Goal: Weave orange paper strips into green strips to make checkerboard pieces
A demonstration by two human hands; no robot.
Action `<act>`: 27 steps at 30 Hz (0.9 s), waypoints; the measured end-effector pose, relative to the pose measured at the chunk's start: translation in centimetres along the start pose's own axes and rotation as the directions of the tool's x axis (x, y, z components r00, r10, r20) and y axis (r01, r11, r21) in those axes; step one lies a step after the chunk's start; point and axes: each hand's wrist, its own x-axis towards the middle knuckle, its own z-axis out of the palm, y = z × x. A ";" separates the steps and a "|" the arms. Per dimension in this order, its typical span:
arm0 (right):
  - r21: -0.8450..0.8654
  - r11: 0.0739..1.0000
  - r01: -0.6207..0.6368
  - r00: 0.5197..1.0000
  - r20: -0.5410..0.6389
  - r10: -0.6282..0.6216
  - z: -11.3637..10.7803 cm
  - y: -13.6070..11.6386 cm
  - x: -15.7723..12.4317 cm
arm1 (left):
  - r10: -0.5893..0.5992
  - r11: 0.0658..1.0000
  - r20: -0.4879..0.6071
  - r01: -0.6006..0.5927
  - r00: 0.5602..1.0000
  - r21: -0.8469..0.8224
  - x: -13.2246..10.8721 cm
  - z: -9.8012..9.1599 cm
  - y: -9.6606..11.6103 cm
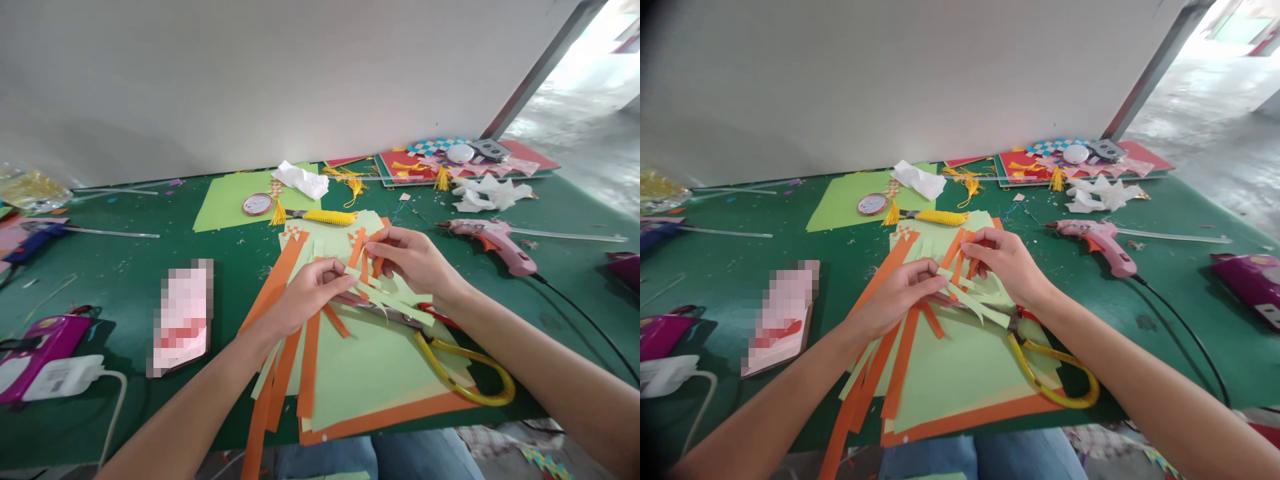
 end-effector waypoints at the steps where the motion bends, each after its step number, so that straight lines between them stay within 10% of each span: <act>1: -0.004 1.000 0.019 1.000 0.006 -0.019 0.0 -0.1 -0.1 | -0.004 1.000 0.001 0.004 1.000 -0.013 0.0 0.0 -0.1; 27: 0.021 0.997 -0.077 0.985 0.157 0.073 -0.8 -0.7 0.0 | 0.030 0.998 -0.093 -0.025 0.995 0.062 0.2 0.1 0.1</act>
